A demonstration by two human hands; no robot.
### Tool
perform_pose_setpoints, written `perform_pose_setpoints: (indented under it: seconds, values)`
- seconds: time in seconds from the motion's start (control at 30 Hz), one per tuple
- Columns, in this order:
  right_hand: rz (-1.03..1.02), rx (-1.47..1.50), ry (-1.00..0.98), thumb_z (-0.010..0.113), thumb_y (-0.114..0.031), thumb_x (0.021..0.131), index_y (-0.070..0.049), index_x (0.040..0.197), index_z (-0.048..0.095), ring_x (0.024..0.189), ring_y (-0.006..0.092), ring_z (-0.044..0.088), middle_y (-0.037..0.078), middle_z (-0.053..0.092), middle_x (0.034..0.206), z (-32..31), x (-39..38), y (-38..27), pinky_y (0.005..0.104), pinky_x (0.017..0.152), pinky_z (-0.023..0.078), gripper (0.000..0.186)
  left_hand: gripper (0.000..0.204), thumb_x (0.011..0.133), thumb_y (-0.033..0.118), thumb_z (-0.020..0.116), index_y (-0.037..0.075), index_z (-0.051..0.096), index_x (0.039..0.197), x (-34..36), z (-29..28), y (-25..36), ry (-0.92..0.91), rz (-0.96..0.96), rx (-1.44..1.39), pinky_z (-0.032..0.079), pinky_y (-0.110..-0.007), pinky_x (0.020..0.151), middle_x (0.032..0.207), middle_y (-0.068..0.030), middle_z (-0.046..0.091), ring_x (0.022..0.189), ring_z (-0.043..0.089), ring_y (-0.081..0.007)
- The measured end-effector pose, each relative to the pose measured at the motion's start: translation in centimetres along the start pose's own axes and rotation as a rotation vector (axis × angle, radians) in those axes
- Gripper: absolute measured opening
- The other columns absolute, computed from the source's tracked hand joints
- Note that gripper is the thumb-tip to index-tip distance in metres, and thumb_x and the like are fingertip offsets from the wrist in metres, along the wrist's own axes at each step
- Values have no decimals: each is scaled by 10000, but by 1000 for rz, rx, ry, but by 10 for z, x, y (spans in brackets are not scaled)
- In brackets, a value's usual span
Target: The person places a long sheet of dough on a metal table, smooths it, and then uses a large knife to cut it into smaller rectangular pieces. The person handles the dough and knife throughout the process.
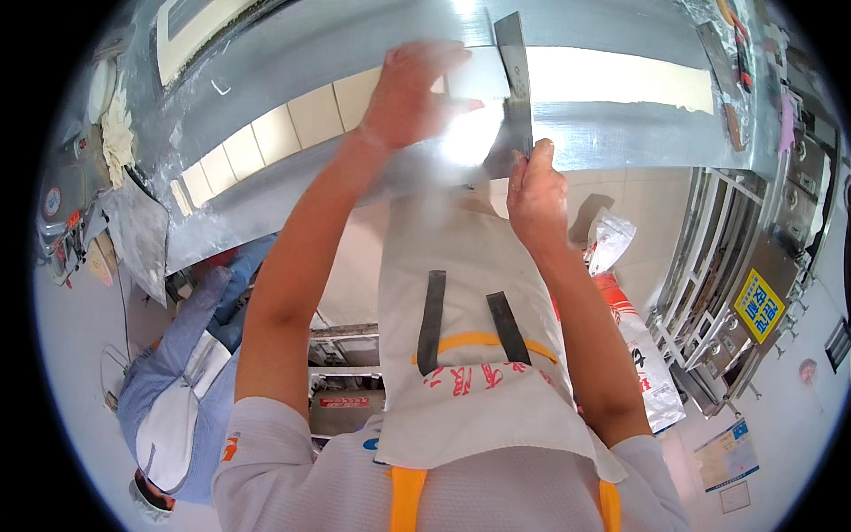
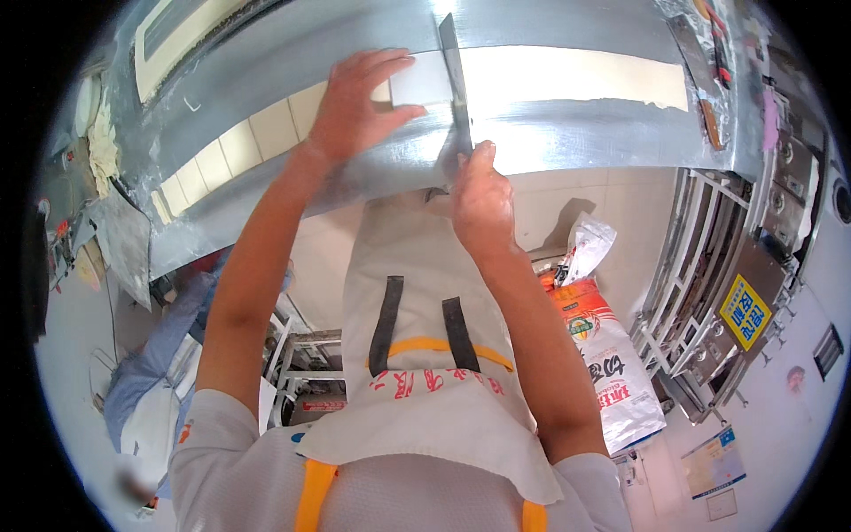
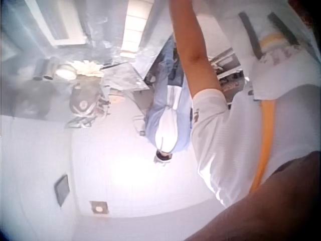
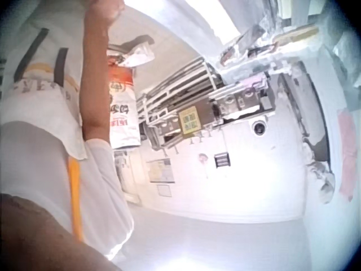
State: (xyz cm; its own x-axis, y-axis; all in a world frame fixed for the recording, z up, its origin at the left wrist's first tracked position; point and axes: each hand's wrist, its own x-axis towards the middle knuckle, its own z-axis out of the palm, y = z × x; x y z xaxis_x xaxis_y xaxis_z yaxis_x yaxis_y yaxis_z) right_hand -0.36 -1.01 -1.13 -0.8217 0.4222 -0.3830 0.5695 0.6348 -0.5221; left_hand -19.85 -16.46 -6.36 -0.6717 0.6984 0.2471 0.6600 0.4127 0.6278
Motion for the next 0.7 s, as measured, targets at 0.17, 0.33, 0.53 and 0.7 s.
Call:
perform_pose_setpoints:
  seconds: [0.17, 0.33, 0.53, 0.7]
  values:
    - [-68, 161, 167, 584, -113, 1097, -1, 1143, 445, 764, 457, 721, 248, 714, 849, -19, -13, 13, 486, 655, 553, 185, 289, 956, 324, 793, 118, 810, 1158, 29, -9, -27, 261, -289, -46, 570, -330, 836, 1075, -55, 803, 938, 730, -190]
    - [41, 352, 185, 588, -111, 1101, 6, 1097, 462, 706, 403, 709, 234, 739, 899, -44, -33, 25, 413, 637, 536, 171, 251, 1008, 266, 735, 31, 799, 1069, 71, -9, 9, 332, -466, -385, 555, -330, 702, 926, -126, 788, 732, 696, -190]
    - [66, 374, 183, 589, -109, 1100, 14, 1096, 472, 688, 390, 700, 227, 723, 884, -43, -47, 52, 422, 630, 529, 170, 360, 918, 335, 836, 108, 791, 1192, 70, 49, 37, 34, -358, -251, 532, -355, 897, 1114, -78, 773, 995, 688, -202]
    - [23, 331, 211, 588, -109, 1111, -9, 1040, 456, 573, 178, 595, 110, 632, 734, -39, -49, 57, 334, 515, 463, 180, 793, 768, 335, 941, 132, 607, 1458, 53, 58, 41, 84, -25, -6, 352, -482, 1176, 1386, -98, 645, 1362, 528, -354]
